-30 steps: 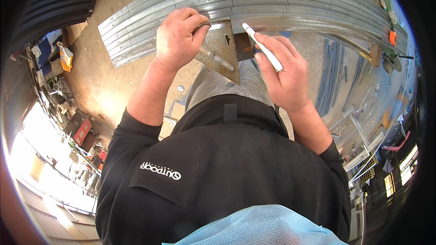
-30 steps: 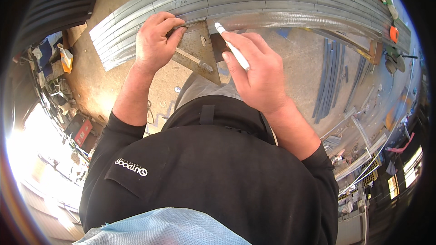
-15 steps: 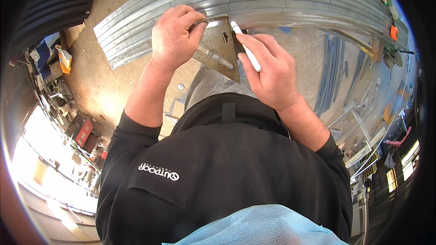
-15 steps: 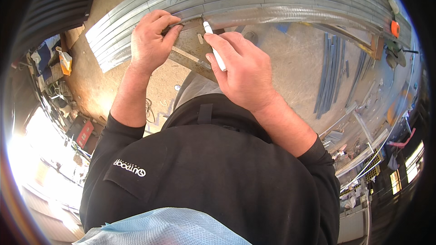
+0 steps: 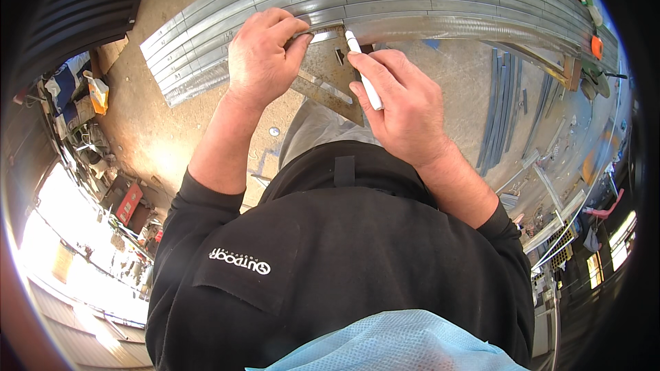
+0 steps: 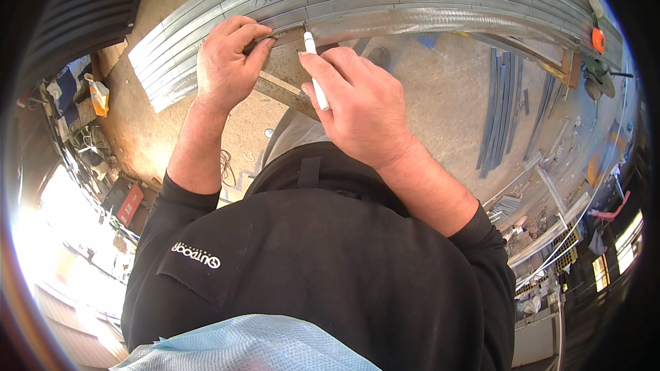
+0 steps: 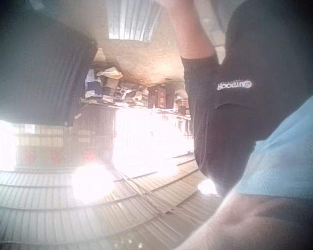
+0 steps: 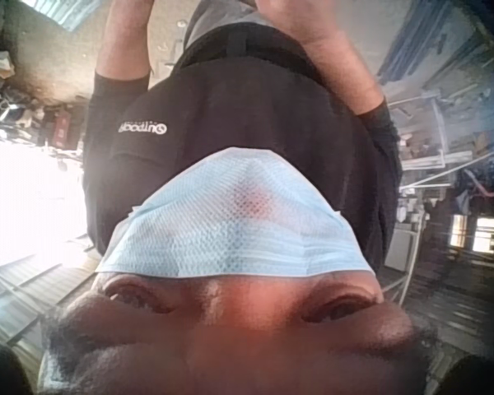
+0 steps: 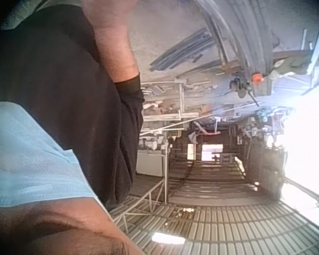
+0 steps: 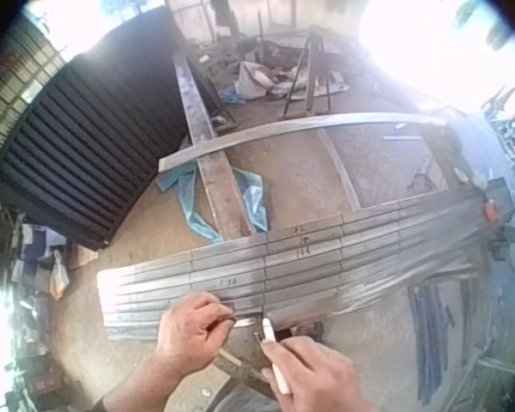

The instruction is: The person walks through a workshop, then uses a speed square and a white marker to mark measurements on stacked metal sheets. They repeatedly position the square, draw lines, and write numbers on the sheets.

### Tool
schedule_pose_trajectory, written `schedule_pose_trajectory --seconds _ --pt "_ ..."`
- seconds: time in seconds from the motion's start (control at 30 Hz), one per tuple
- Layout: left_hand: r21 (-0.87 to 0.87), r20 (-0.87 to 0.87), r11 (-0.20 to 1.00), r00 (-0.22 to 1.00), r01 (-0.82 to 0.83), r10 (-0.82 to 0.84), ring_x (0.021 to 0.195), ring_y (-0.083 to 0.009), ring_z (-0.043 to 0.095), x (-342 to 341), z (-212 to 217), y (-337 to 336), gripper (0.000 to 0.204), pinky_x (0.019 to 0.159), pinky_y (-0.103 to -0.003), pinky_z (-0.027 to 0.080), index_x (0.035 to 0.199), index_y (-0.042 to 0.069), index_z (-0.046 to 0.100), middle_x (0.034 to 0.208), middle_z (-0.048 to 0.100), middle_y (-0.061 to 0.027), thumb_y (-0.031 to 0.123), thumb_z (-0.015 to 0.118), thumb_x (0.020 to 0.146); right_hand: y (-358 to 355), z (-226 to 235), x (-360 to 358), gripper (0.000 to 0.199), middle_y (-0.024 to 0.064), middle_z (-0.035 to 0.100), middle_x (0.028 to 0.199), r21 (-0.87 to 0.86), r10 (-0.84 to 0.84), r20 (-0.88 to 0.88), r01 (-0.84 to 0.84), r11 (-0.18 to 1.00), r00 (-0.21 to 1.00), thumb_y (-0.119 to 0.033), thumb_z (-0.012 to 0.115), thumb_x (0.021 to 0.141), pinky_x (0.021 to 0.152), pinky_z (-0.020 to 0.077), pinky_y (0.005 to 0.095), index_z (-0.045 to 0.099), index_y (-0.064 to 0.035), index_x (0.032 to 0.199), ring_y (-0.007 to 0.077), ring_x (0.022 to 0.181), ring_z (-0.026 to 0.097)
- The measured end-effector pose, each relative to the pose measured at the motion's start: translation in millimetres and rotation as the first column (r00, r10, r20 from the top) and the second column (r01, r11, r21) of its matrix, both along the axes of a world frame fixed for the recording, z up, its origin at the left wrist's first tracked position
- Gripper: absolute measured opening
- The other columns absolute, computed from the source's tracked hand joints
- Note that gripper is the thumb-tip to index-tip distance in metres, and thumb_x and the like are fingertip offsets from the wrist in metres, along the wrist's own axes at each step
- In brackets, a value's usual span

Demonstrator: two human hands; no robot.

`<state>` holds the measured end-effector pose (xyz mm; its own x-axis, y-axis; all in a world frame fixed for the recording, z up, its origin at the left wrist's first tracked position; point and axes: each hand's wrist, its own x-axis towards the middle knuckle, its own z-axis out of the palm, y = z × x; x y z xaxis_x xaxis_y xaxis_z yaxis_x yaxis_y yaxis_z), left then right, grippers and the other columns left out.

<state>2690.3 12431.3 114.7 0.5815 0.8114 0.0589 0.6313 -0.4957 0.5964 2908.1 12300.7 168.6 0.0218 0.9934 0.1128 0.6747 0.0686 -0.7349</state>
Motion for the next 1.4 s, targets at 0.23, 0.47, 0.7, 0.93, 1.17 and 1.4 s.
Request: schedule_pose_trajectory --seconds 0.23,0.47,0.7,0.93,1.17,1.4 --pt "-0.005 0.004 1.000 1.000 0.000 0.000 0.094 -0.0280 0.072 0.4 0.1 0.1 0.011 0.083 -0.042 0.059 0.101 0.013 0.083 0.100 0.076 -0.0009 0.016 0.086 0.091 -0.5 5.0 3.2 0.033 0.0052 0.070 0.102 0.006 0.042 0.012 -0.042 0.999 0.999 -0.017 0.088 0.091 0.074 0.0572 0.0403 0.075 -0.0087 0.119 0.0282 0.088 0.072" --pt "-0.011 0.000 1.000 1.000 0.010 -0.010 0.095 -0.0286 0.072 -0.1 1.8 1.9 0.010 0.083 -0.042 0.059 0.100 0.012 0.083 0.100 0.077 -0.0012 0.016 0.086 0.092 -11.3 9.0 10.0 0.027 0.0056 0.069 0.093 -0.011 0.030 -0.020 -0.030 0.999 0.999 -0.019 0.090 0.090 0.069 0.0544 0.0411 0.074 -0.0098 0.111 0.0299 0.080 0.069" --pt "-0.187 0.021 0.982 1.000 0.020 -0.017 0.097 -0.0289 0.075 -7.7 16.1 11.3 0.010 0.083 -0.041 0.060 0.100 0.010 0.082 0.102 0.079 -0.0018 0.014 0.085 0.092 -25.3 20.4 21.9 0.024 0.0099 0.073 0.097 -0.059 -0.046 -0.098 0.041 0.997 0.994 -0.016 0.089 0.093 0.068 0.0557 0.0419 0.077 -0.0062 0.112 0.0329 0.080 0.071" --pt "-0.193 -0.003 0.981 1.000 -0.011 0.011 0.095 -0.0281 0.076 -58.3 51.4 8.7 0.011 0.082 -0.038 0.060 0.101 0.007 0.082 0.103 0.079 -0.0050 0.009 0.085 0.091 -32.5 25.3 25.4 0.023 0.0138 0.074 0.100 -0.087 -0.035 -0.129 0.024 0.996 0.991 -0.015 0.087 0.096 0.070 0.0572 0.0410 0.079 -0.0043 0.115 0.0346 0.081 0.072" --pt "-0.222 -0.050 0.969 0.993 -0.112 0.103 0.094 -0.0288 0.076 -106.8 54.9 4.2 0.012 0.083 -0.038 0.060 0.104 0.004 0.081 0.104 0.079 -0.0067 0.007 0.083 0.092 -30.2 24.3 15.7 0.023 0.0143 0.075 0.103 -0.090 -0.009 -0.184 -0.007 0.996 0.983 -0.013 0.087 0.097 0.071 0.0575 0.0396 0.079 -0.0052 0.117 0.0338 0.081 0.072" --pt "-0.185 -0.090 0.979 0.993 -0.086 0.070 0.095 -0.0300 0.076 -114.3 43.0 13.1 0.012 0.082 -0.039 0.060 0.105 0.006 0.081 0.106 0.078 -0.0054 0.011 0.082 0.094 -26.9 22.3 5.3 0.023 0.0144 0.075 0.104 -0.118 0.012 -0.201 -0.037 0.992 0.980 -0.014 0.085 0.099 0.072 0.0574 0.0394 0.079 -0.0049 0.119 0.0328 0.081 0.072"
